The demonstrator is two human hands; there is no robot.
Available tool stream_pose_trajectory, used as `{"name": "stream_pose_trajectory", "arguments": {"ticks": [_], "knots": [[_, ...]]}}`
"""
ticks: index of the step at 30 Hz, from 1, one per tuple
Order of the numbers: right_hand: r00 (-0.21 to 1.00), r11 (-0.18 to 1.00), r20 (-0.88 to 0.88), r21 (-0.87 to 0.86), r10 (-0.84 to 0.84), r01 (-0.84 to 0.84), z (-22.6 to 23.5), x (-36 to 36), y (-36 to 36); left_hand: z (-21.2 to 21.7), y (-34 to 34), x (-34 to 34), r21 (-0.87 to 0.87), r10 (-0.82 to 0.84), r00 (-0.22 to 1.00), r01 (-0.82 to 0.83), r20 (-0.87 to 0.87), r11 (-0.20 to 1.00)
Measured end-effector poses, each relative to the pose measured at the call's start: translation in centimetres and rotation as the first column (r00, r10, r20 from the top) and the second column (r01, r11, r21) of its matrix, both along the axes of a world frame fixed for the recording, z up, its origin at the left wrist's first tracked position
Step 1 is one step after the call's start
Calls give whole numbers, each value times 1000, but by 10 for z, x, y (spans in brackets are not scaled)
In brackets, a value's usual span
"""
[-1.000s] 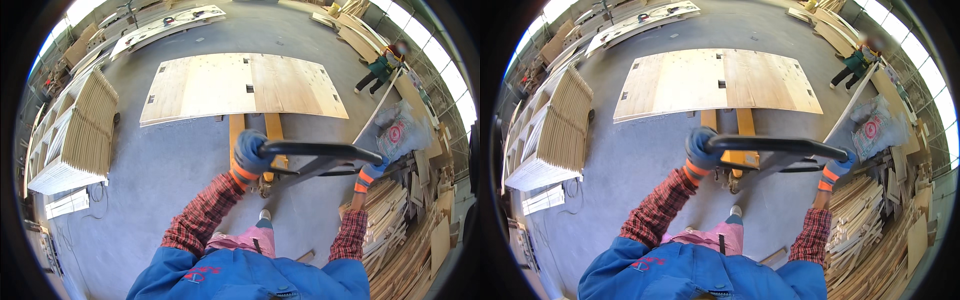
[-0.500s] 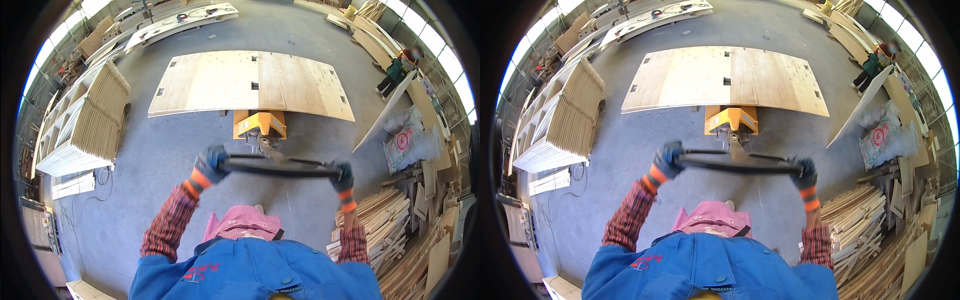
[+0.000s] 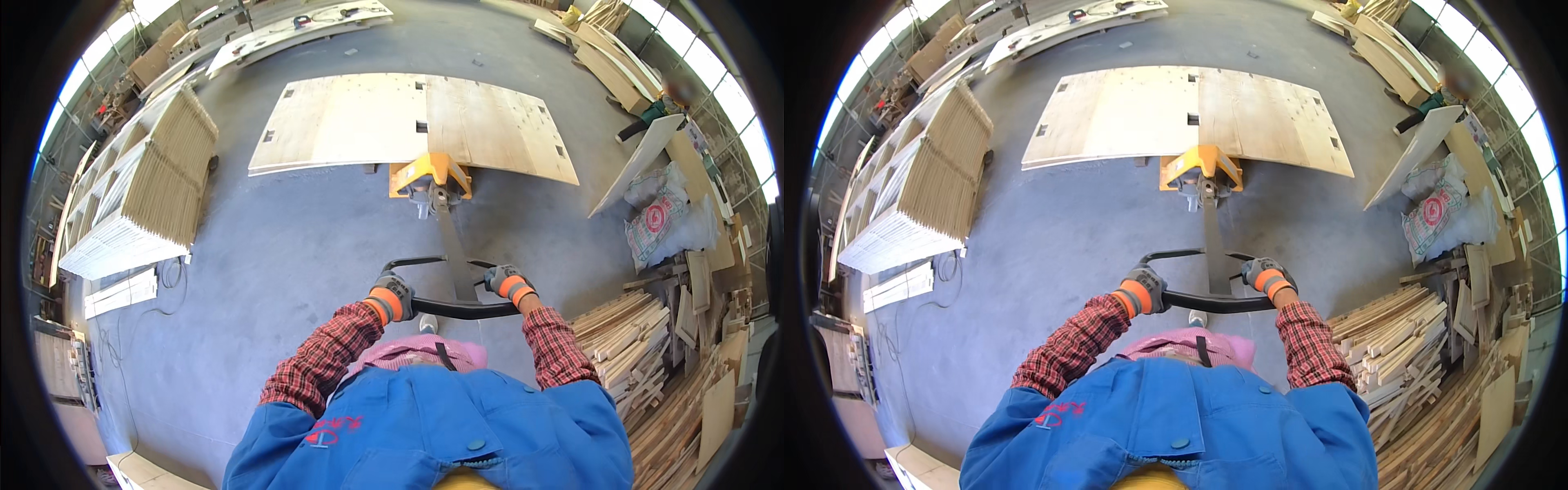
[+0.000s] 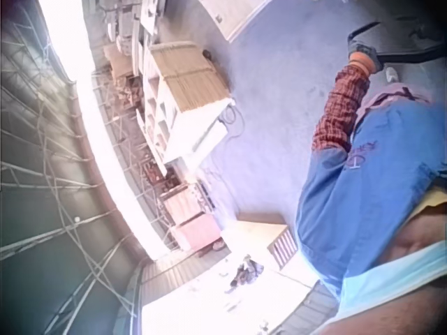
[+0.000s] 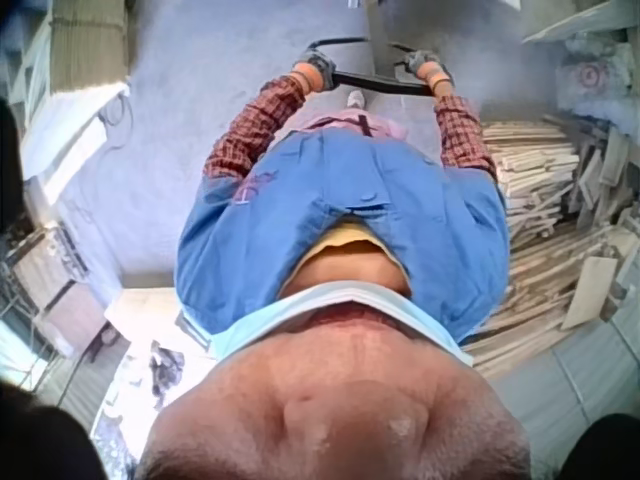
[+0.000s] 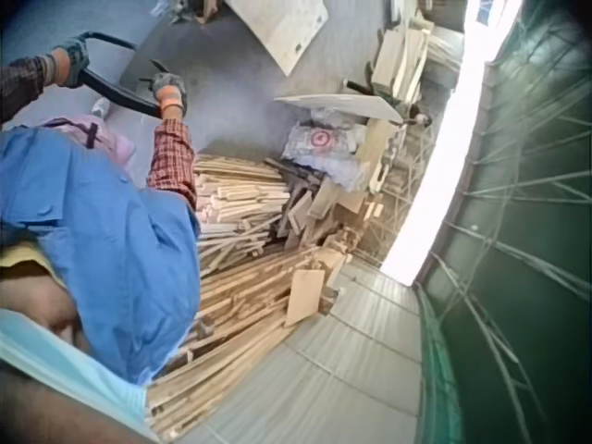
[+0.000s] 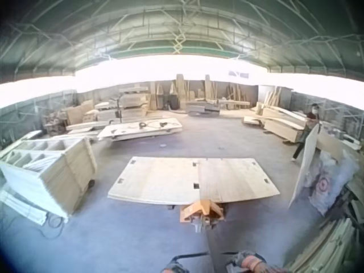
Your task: The person uses a manual pallet jack to lift and move large wooden panels across a workshop floor. They position the jack under the panels, lift them, and transport them to a different location while another worker is visible in the background.
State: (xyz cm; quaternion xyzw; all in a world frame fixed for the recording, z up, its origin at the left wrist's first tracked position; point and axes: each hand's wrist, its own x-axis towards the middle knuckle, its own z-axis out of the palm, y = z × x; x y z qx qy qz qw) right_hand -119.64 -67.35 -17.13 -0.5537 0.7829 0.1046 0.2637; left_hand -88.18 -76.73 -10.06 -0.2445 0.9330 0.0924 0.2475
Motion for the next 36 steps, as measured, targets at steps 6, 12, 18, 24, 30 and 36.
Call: {"name": "stream_pose_trajectory", "arguments": {"ticks": [6, 12, 18, 24, 30, 36], "knots": [[951, 926, 147, -307, 274, -219, 53, -13, 47, 6, -24, 18, -38, 81, 985, -88, -150, 995], [931, 895, 35, -290, 365, -340, 37, -3, 64, -32, -28, 19, -6, 140, 968, -145, -206, 989], [893, 894, 196, 117, 406, -432, -65, 85, 148, -138, 59, 71, 170, -186, 950, 146, 250, 975], [868, 860, 18, 120, 497, -495, 1, 82, 113, -99, 20, 46, 269, -260, 932, 190, 254, 944], [915, 876, 106, -351, 389, -332, 107, -21, 6, 42, -91, -21, 272, 105, 987, -67, -126, 960], [892, 699, 11, -626, 453, -347, 85, 17, 49, 18, -45, 9, 124, -9, 999, 13, -31, 992]]}}
